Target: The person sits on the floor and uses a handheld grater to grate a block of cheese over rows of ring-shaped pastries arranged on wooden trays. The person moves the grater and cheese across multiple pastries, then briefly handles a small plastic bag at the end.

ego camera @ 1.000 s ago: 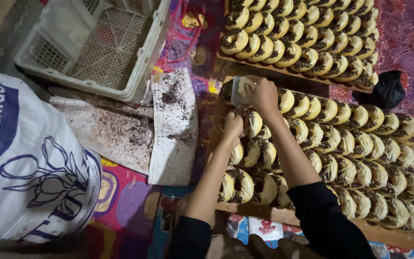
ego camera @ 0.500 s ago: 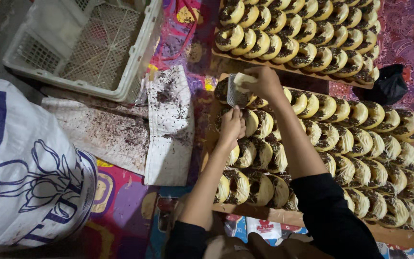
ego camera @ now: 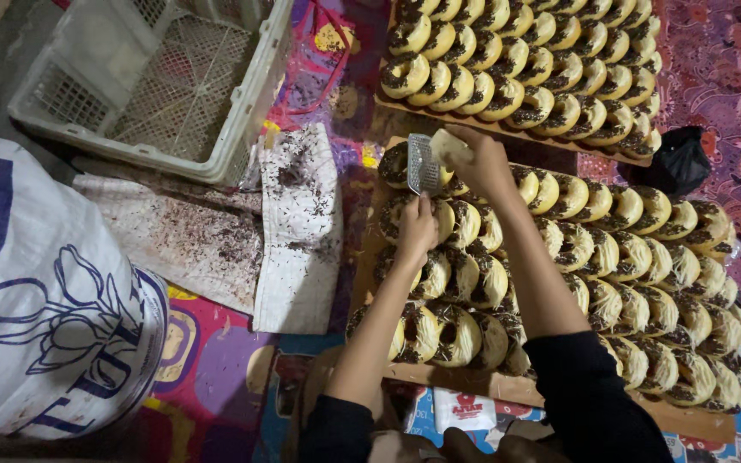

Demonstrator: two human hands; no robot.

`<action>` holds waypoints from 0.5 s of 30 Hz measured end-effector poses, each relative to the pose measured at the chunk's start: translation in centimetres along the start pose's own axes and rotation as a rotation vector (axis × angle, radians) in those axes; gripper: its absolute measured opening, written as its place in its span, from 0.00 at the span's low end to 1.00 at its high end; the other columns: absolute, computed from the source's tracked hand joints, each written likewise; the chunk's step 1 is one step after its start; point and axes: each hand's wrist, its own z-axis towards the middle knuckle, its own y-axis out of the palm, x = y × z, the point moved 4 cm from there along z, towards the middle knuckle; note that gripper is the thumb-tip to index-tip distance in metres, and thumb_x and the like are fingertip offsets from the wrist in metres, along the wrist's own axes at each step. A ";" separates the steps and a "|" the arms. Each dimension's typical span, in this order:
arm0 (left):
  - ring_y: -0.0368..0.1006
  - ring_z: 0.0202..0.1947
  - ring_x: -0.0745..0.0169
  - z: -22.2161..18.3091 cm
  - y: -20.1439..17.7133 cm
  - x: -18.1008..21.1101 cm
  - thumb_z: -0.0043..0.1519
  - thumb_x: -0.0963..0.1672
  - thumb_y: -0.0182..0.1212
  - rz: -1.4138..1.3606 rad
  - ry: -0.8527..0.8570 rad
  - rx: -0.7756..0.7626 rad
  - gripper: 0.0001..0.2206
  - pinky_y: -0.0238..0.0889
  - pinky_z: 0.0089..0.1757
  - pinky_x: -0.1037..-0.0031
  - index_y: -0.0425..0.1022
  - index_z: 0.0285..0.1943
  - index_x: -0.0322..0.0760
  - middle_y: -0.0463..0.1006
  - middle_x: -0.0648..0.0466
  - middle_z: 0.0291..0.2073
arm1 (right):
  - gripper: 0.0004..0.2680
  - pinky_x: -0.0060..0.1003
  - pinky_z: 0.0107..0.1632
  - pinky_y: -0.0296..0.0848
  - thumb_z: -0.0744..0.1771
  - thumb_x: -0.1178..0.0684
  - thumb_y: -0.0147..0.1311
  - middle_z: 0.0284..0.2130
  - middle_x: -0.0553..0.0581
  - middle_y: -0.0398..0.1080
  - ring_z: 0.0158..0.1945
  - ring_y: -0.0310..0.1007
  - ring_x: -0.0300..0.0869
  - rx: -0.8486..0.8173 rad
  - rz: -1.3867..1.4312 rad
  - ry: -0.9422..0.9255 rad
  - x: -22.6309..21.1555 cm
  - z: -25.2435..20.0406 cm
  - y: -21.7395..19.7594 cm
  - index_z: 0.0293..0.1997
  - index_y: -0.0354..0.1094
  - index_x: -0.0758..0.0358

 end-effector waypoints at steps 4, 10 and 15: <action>0.63 0.18 0.71 2.7 0.0 -2.5 0.75 0.47 0.44 0.069 0.021 0.035 0.15 0.54 0.21 0.75 0.71 0.41 0.33 0.71 0.56 0.24 | 0.17 0.42 0.44 0.79 0.62 0.54 0.65 0.38 0.68 0.79 0.37 0.82 0.51 0.005 -0.185 -0.039 -2.0 -1.4 1.6 0.55 0.75 0.60; 0.62 0.19 0.66 4.2 -0.4 -4.5 0.68 0.40 0.42 0.024 -0.144 0.078 0.06 0.49 0.19 0.70 0.65 0.47 0.35 0.70 0.51 0.29 | 0.14 0.47 0.45 0.78 0.59 0.56 0.67 0.34 0.71 0.77 0.36 0.81 0.57 0.040 -0.230 -0.135 -1.7 0.3 3.2 0.48 0.78 0.65; 0.58 0.14 0.69 2.9 0.2 -3.1 0.73 0.44 0.40 -0.033 -0.110 0.005 0.10 0.45 0.17 0.73 0.63 0.41 0.33 0.66 0.55 0.22 | 0.12 0.48 0.44 0.77 0.59 0.56 0.67 0.31 0.73 0.76 0.36 0.79 0.60 0.007 -0.309 -0.084 0.3 3.0 5.4 0.44 0.79 0.66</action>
